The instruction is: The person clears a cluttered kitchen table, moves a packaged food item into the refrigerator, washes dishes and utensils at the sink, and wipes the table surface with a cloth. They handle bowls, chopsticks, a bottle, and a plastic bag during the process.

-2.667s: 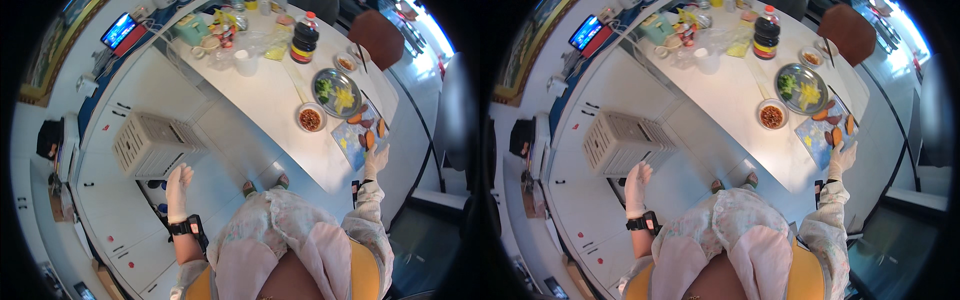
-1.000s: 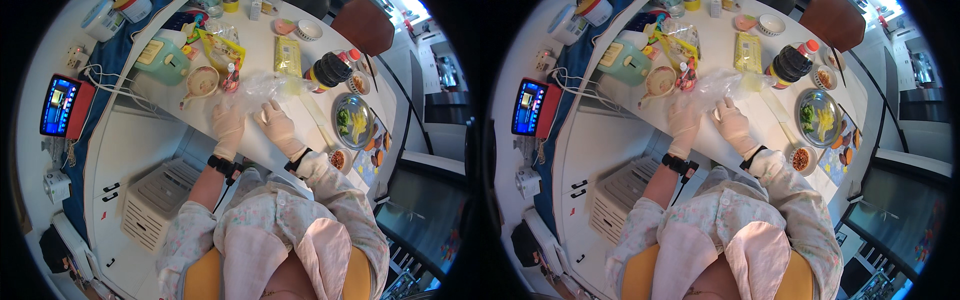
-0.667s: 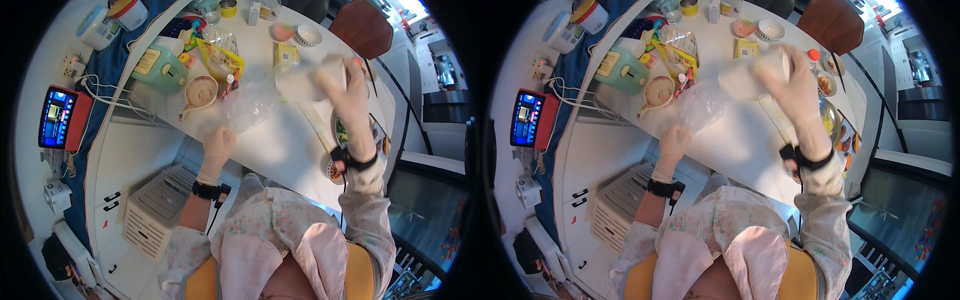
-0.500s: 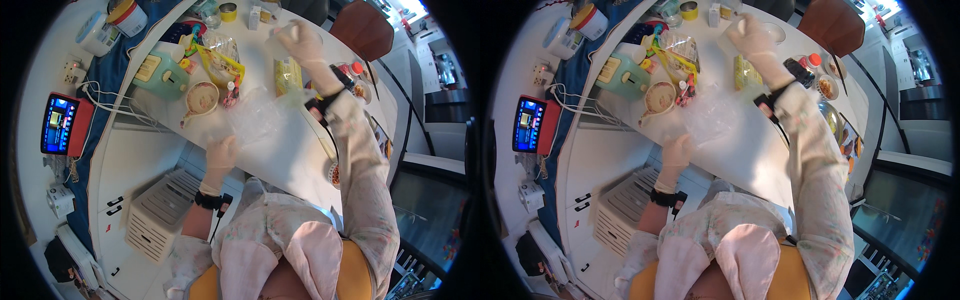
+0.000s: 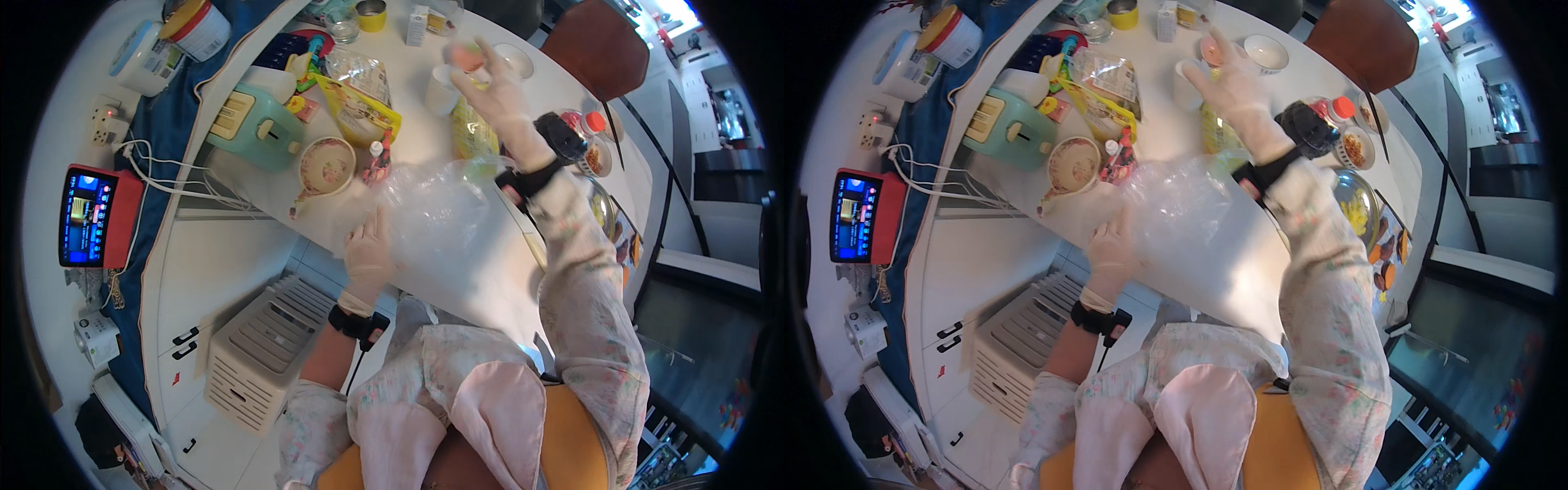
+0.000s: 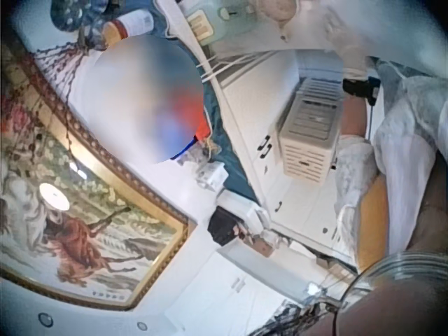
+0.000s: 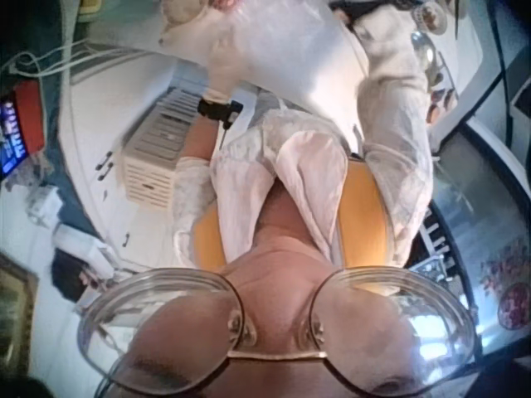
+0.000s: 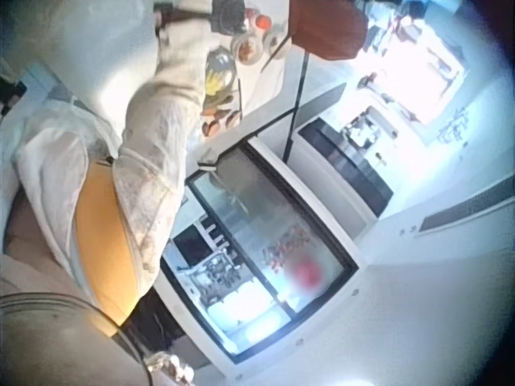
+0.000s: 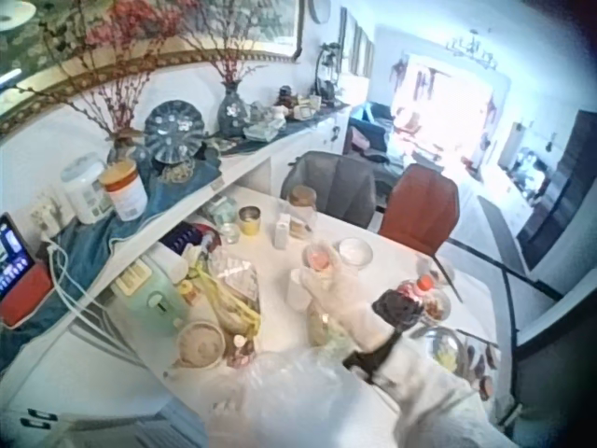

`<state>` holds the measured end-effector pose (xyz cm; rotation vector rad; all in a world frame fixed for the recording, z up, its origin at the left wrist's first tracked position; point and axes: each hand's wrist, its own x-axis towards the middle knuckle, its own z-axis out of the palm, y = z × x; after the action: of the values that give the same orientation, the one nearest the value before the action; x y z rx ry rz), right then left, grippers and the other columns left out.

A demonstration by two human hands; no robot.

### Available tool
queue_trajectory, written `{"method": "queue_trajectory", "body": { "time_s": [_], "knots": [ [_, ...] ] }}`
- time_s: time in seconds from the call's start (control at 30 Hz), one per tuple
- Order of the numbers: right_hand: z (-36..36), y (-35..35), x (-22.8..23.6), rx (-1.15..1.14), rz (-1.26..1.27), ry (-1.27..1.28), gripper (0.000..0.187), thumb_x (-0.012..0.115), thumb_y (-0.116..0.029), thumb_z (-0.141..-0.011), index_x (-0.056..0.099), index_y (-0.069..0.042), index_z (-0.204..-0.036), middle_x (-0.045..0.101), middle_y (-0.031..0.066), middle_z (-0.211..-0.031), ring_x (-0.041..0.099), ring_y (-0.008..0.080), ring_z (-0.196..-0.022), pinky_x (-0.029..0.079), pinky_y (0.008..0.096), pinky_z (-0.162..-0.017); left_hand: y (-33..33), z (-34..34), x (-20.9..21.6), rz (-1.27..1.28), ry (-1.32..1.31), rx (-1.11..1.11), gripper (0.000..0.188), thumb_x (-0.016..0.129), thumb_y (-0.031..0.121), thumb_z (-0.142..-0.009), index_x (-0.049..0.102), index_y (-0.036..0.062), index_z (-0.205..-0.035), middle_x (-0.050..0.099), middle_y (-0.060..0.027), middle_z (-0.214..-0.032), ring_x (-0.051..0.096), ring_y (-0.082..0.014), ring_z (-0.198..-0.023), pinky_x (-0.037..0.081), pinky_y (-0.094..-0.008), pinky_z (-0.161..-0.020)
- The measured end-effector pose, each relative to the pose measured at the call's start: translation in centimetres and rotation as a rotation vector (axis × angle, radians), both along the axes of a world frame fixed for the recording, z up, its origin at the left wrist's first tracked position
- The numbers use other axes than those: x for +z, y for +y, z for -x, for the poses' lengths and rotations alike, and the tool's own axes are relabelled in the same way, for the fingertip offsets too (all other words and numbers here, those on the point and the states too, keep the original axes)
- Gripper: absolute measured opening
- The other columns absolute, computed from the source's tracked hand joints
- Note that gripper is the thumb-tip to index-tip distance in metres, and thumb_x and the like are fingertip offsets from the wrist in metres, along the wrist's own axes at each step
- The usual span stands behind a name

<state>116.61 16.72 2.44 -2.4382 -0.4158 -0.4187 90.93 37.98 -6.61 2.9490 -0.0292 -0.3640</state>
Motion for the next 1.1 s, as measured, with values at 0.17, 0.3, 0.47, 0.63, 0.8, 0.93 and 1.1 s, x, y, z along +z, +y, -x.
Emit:
{"method": "queue_trajectory", "body": {
  "time_s": [0.17,0.3,0.47,0.63,0.8,0.93,1.1],
  "knots": [
    [9.9,-5.0,-0.2,0.286,0.044,0.236,0.097,0.080,-0.044,-0.065,0.032,-0.012,-0.143,0.045,0.0225,-0.136,0.050,0.0404,-0.118,0.040,0.0440,-0.101,-0.1,0.0,0.6,0.049,0.021,0.006,0.118,0.086,0.044,-0.050,0.027,0.0098,-0.146,0.048,-0.0114,-0.134,0.052,-0.0263,-0.110,0.040,-0.0372,-0.097],
    [15.7,-5.5,-4.1,0.126,0.350,0.038,0.104,0.083,-0.039,-0.060,0.029,-0.015,-0.145,0.047,0.0220,-0.134,0.055,0.0391,-0.110,0.045,0.0435,-0.094,-0.6,0.1,0.9,0.024,0.025,0.010,0.120,0.087,0.042,-0.050,0.024,0.0105,-0.147,0.037,-0.0140,-0.143,0.054,-0.0301,-0.111,0.045,-0.0381,-0.094],
    [17.4,-5.6,-9.0,-0.091,0.582,0.275,0.074,0.067,-0.011,-0.069,0.040,-0.019,-0.138,0.062,0.0161,-0.111,0.063,0.0327,-0.085,0.051,0.0403,-0.076,-1.9,0.1,0.7,-0.017,0.155,0.002,0.124,0.085,0.043,-0.054,0.014,0.0130,-0.150,0.009,-0.0178,-0.155,0.061,-0.0312,-0.098,0.048,-0.0400,-0.084],
    [17.1,-9.9,-9.3,-0.170,0.522,0.231,0.050,0.054,0.003,-0.072,0.060,-0.013,-0.118,0.069,0.0128,-0.081,0.065,0.0330,-0.073,0.053,0.0384,-0.070,-1.4,0.8,-0.5,-0.070,0.183,-0.058,0.124,0.084,0.046,-0.054,0.013,0.0146,-0.150,0.036,-0.0210,-0.142,0.061,-0.0327,-0.101,0.050,-0.0411,-0.083],
    [17.3,-14.3,-5.4,-0.350,-0.341,0.244,0.035,0.054,0.008,-0.081,0.065,-0.005,-0.111,0.070,0.0082,-0.089,0.066,0.0162,-0.080,0.052,0.0280,-0.073,-0.4,1.8,-1.4,-0.148,0.258,-0.237,0.059,0.077,0.033,-0.068,0.059,0.0108,-0.119,0.062,-0.0158,-0.107,0.064,-0.0321,-0.090,0.051,-0.0421,-0.073],
    [17.7,-16.9,-3.0,-0.364,-1.110,0.529,0.034,0.049,0.012,-0.080,0.064,0.003,-0.109,0.069,0.0143,-0.092,0.065,0.0158,-0.075,0.051,0.0233,-0.065,-0.3,2.5,0.8,0.186,-0.096,-0.351,0.010,0.068,0.015,-0.072,0.068,0.0075,-0.079,0.067,-0.0127,-0.090,0.064,-0.0335,-0.091,0.050,-0.0423,-0.077],
    [19.4,-20.8,-2.6,-0.434,-1.102,0.578,0.038,0.044,0.013,-0.079,0.065,0.002,-0.109,0.067,0.0075,-0.082,0.055,0.0091,-0.057,0.042,0.0201,-0.050,-0.4,2.3,4.7,0.805,0.471,-0.102,0.034,0.052,-0.004,-0.073,0.066,0.0020,-0.104,0.065,-0.0099,-0.102,0.063,-0.0169,-0.079,0.049,-0.0297,-0.068]
  ]
}}
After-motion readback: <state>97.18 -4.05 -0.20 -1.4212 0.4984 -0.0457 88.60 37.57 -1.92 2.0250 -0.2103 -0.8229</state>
